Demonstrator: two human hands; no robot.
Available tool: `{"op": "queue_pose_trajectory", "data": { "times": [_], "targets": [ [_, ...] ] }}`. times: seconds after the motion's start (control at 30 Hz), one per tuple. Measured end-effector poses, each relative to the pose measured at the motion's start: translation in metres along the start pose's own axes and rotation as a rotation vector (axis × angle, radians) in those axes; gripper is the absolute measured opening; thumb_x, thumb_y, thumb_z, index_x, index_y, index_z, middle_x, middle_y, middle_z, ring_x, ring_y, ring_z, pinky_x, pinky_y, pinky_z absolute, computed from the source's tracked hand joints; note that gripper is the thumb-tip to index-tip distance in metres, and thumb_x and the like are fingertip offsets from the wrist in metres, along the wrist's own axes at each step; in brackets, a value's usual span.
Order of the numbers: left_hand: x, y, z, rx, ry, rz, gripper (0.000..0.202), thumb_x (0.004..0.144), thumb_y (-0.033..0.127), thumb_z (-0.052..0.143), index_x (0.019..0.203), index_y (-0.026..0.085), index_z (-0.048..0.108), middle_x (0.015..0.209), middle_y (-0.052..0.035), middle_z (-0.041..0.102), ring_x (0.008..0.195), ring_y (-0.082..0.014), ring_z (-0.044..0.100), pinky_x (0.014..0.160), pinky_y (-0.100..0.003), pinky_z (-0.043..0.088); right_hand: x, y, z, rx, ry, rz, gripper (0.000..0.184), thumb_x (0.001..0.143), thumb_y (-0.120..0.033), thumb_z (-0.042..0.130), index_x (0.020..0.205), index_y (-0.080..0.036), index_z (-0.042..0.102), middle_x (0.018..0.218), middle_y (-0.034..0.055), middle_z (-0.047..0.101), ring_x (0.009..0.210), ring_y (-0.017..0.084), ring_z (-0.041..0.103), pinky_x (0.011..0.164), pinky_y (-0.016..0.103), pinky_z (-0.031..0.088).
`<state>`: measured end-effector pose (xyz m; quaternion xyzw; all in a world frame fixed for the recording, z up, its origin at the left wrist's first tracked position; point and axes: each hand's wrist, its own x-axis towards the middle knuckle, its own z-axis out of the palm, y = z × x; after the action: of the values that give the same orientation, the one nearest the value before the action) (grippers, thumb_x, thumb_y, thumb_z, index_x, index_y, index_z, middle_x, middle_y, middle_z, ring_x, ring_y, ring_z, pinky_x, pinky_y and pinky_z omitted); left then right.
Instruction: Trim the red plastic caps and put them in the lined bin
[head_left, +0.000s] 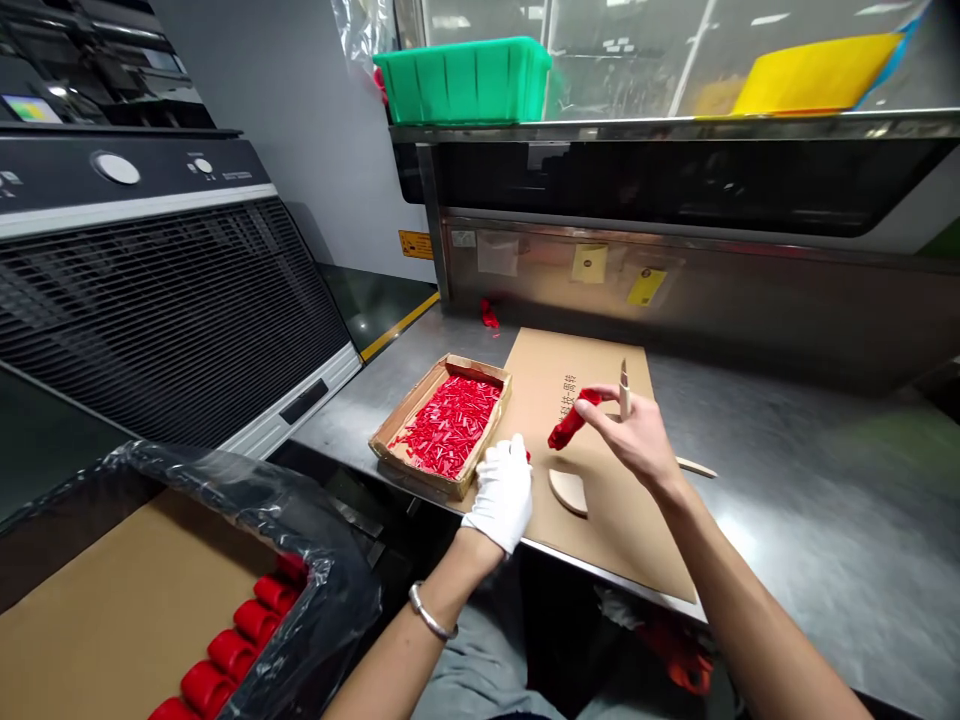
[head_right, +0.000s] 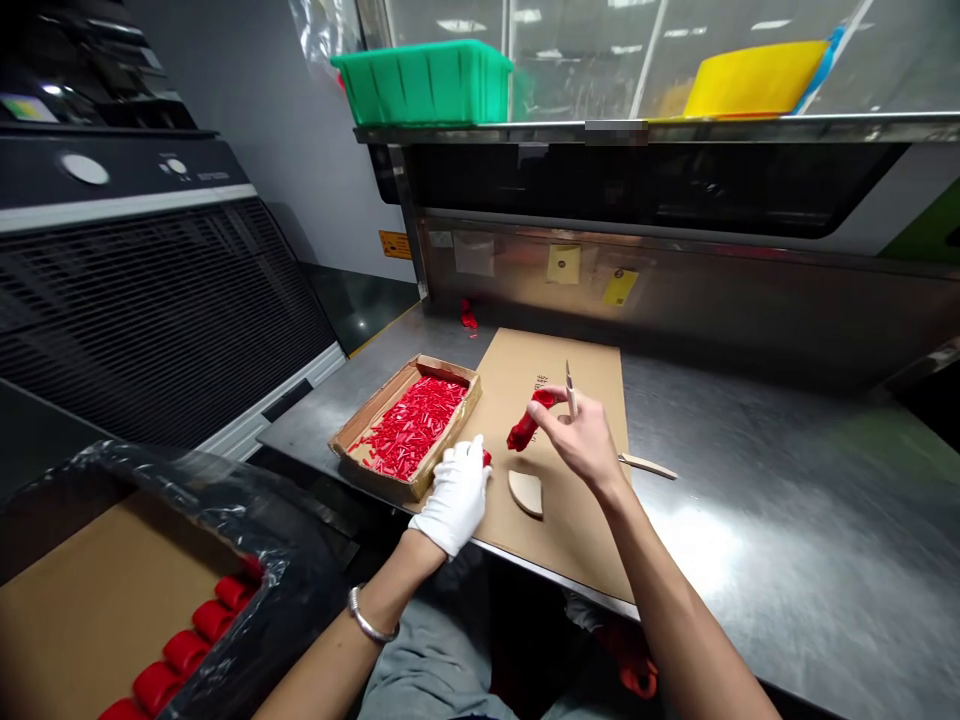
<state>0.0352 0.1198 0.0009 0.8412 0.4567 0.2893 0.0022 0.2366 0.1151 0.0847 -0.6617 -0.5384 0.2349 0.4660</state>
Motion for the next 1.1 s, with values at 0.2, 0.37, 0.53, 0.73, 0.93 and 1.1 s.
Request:
{"op": "queue_pose_trajectory", "data": {
  "times": [0.2, 0.37, 0.53, 0.73, 0.93, 1.1],
  "targets": [
    [-0.012, 0.036, -0.05, -0.656, -0.083, 0.0, 0.057, 0.096, 0.044, 0.055, 0.144, 0.017, 0.039, 0.133, -0.0178, 0.059, 0.124, -0.0289, 0.059, 0.107, -0.048, 0.049, -0.092, -0.026, -0.013, 0.107, -0.111, -0.03, 0.044, 0.08, -0.053, 0.075, 0.107, -0.018, 0.068, 0.063, -0.0036, 0.052, 0.057, 0.013, 0.05, 0.056, 0.027, 0.046],
    [-0.04, 0.051, -0.073, -1.091, -0.223, -0.077, 0.041, 0.093, 0.046, 0.06, 0.122, 0.02, 0.046, 0.11, -0.0091, 0.064, 0.093, -0.0205, 0.067, 0.086, -0.036, 0.056, -0.125, -0.039, -0.017, 0.278, -0.38, 0.006, 0.049, 0.089, -0.052, 0.066, 0.125, -0.019, 0.06, 0.078, 0.0014, 0.059, 0.065, 0.014, 0.054, 0.058, 0.025, 0.047],
    [-0.054, 0.036, -0.08, -0.991, -0.162, -0.055, 0.025, 0.099, 0.042, 0.049, 0.111, 0.02, 0.051, 0.096, -0.0049, 0.058, 0.082, -0.0177, 0.058, 0.081, -0.034, 0.049, -0.134, -0.029, -0.037, -0.012, -0.33, -0.203, 0.035, 0.105, -0.042, 0.04, 0.129, -0.025, 0.059, 0.09, 0.0051, 0.067, 0.076, 0.015, 0.063, 0.064, 0.025, 0.048],
    [-0.057, 0.029, -0.081, -0.971, -0.102, -0.051, 0.022, 0.099, 0.037, 0.05, 0.115, 0.023, 0.054, 0.104, -0.0046, 0.061, 0.093, -0.0189, 0.061, 0.087, -0.032, 0.047, -0.144, -0.029, -0.033, -0.438, -0.192, -0.542, 0.023, 0.099, -0.02, 0.055, 0.12, -0.024, 0.063, 0.083, 0.0014, 0.066, 0.063, 0.012, 0.061, 0.06, 0.026, 0.042],
    [-0.058, 0.026, -0.079, -0.938, -0.118, -0.065, 0.022, 0.098, 0.036, 0.053, 0.114, 0.022, 0.056, 0.102, -0.0052, 0.063, 0.088, -0.0188, 0.062, 0.084, -0.032, 0.048, -0.143, -0.036, -0.031, -0.66, -0.098, -0.66, 0.025, 0.1, -0.025, 0.054, 0.122, -0.02, 0.065, 0.071, -0.0002, 0.059, 0.051, 0.01, 0.048, 0.05, 0.027, 0.031],
    [-0.058, 0.028, -0.081, -0.939, -0.122, -0.082, 0.021, 0.097, 0.037, 0.054, 0.111, 0.021, 0.057, 0.1, -0.0052, 0.064, 0.088, -0.0189, 0.062, 0.084, -0.032, 0.049, -0.142, -0.037, -0.031, -0.732, -0.076, -0.688, 0.024, 0.101, -0.028, 0.052, 0.119, -0.02, 0.067, 0.066, -0.0016, 0.054, 0.048, 0.01, 0.044, 0.048, 0.029, 0.025]
  ]
}}
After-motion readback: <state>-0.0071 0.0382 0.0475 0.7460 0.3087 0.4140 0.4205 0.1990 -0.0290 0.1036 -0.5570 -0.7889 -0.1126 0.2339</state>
